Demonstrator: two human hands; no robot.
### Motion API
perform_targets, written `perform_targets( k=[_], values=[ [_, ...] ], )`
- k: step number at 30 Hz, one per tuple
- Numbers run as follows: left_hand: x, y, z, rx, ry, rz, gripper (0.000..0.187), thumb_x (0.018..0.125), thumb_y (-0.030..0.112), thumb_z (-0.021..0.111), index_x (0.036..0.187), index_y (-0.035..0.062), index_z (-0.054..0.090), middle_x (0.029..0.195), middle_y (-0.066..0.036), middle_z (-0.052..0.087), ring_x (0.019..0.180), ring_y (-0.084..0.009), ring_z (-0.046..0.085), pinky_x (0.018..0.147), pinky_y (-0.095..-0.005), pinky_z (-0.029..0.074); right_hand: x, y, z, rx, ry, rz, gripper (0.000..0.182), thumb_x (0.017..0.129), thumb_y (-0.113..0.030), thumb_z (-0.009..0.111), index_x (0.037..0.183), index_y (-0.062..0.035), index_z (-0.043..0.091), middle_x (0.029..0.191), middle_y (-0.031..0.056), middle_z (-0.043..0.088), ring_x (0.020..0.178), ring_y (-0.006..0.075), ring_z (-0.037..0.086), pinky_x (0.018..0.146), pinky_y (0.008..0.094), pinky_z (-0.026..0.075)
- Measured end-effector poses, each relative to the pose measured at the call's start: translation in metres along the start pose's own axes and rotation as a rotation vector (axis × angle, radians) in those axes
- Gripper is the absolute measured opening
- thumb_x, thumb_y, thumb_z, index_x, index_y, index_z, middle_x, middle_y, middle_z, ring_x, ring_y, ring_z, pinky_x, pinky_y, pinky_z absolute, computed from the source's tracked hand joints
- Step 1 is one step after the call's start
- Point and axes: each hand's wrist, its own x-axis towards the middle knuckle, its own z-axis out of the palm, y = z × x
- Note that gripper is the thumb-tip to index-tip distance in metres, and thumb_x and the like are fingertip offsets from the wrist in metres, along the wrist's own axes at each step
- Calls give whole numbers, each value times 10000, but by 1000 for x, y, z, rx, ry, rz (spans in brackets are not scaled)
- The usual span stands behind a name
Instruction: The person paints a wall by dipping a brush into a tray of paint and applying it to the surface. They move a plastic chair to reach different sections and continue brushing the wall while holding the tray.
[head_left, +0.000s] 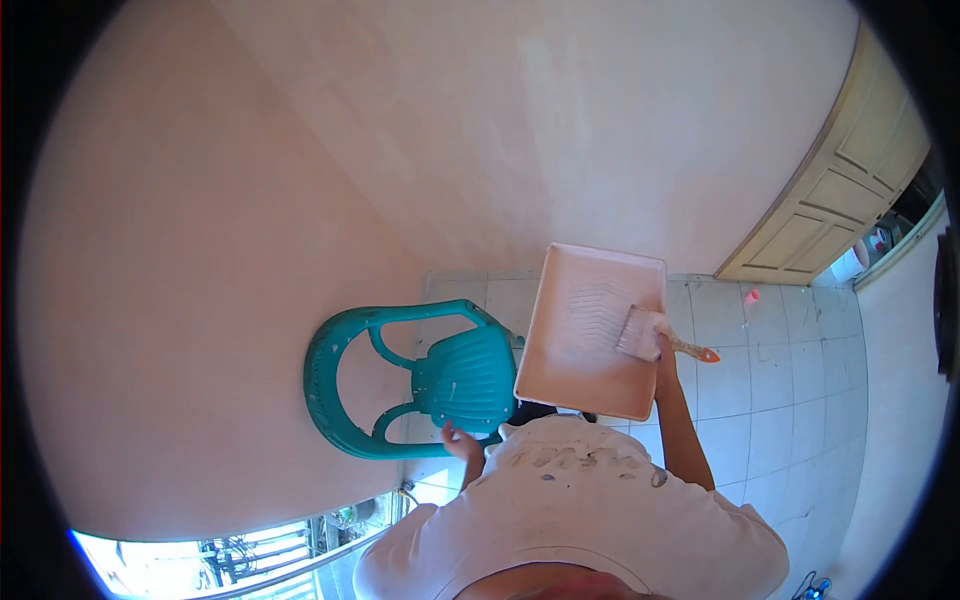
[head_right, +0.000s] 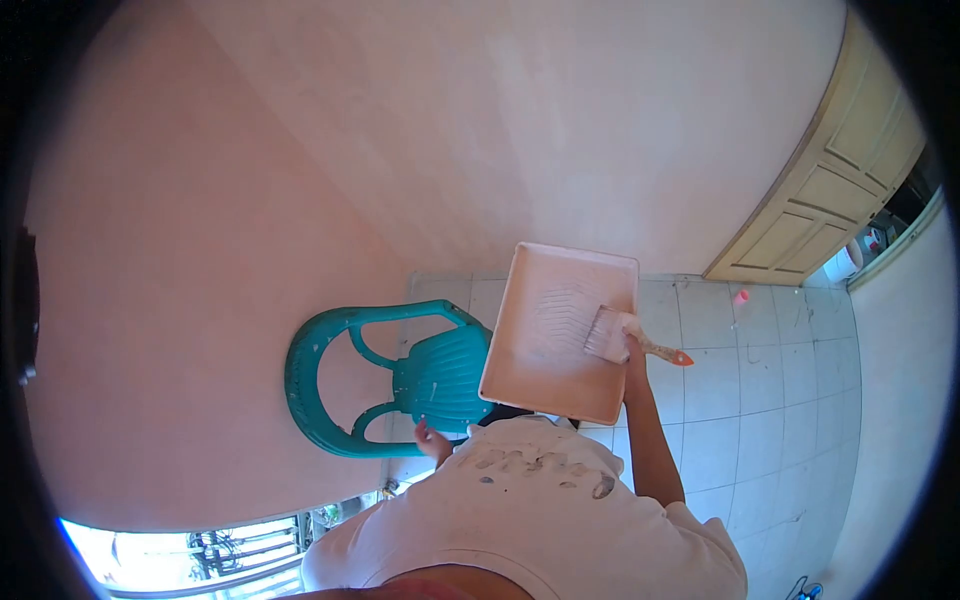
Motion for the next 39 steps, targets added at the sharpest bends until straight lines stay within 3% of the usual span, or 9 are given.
perform_targets(
  k=[4, 6, 7, 9, 16, 18, 25, 31, 39],
  values=[
    [-15, 106, 69, -180, -869, -29, 351, 997, 303, 514, 1191, 35, 634, 1107, -93, 675, 1004, -238, 642, 873, -340, 507, 8, -3, 3, -33, 84, -89, 584, 933, -341, 609, 1419, -85, 409, 1329, 123, 534, 1210, 278, 545, 1016, 440, 474],
    [-17, 182, 76, -320, -1203, -297, 555, 1001, 500, 461, 1313, 50, 557, 1182, -92, 656, 1046, -222, 637, 875, -353, 523, -4, -14, 19, -38, 25, -45, 578, 926, -329, 624, 1408, -83, 422, 1325, 115, 535, 1197, 262, 552, 1004, 427, 480],
    [-26, 232, 77, -683, -1257, -706, 657, 984, 583, 442, 1367, 54, 511, 1207, -92, 645, 1059, -214, 634, 873, -360, 530, -11, -20, 28, -36, -44, -12, 571, 919, -317, 640, 1397, -81, 436, 1320, 107, 536, 1185, 246, 559, 992, 413, 486],
    [-10, 263, 86, -678, -1382, -801, 770, 938, 672, 442, 1393, 51, 470, 1209, -87, 631, 1051, -219, 631, 864, -390, 535, -15, -26, 48, -128, -40, -65, 569, 913, -318, 648, 1386, -73, 448, 1309, 97, 541, 1179, 237, 559, 985, 395, 487],
    [-5, 295, 92, -656, -1364, -604, 512, 930, 456, 501, 1217, 43, 594, 1057, -100, 668, 937, -231, 646, 798, -390, 537, 16, -38, 44, -433, -73, -333, 566, 886, -341, 683, 1335, -41, 512, 1236, 80, 586, 1148, 190, 562, 996, 318, 444],
    [0, 277, 103, -917, -1627, -678, 493, 859, 332, 495, 1253, 47, 572, 1099, -110, 657, 984, -260, 637, 858, -406, 527, -16, -54, 78, -490, -29, -368, 565, 881, -331, 693, 1330, -36, 520, 1227, 82, 593, 1123, 176, 566, 976, 305, 442],
    [-25, 319, 88, -930, -1500, -697, 429, 846, 351, 495, 1099, 29, 624, 979, -98, 672, 872, -235, 648, 774, -375, 536, -41, -105, 102, -840, -65, -810, 296, 937, -169, 637, 1182, -2, 635, 923, 8, 624, 865, 83, 562, 787, 240, 447],
    [-39, 323, 73, -875, -1505, -656, 489, 830, 360, 508, 1172, 21, 588, 1052, -113, 660, 951, -248, 644, 838, -389, 526, -91, -123, 135, -995, -256, -741, 166, 943, -142, 636, 1018, -4, 690, 723, -29, 591, 583, 24, 479, 521, 210, 375],
    [-72, 299, 59, -732, -1648, -536, 568, 771, 343, 521, 1223, 2, 571, 1114, -158, 647, 1018, -301, 627, 922, -426, 496, -153, -53, 178, -1047, -504, -739, 144, 931, -130, 653, 969, 9, 653, 724, -8, 591, 606, 37, 523, 538, 219, 428]
  ],
)
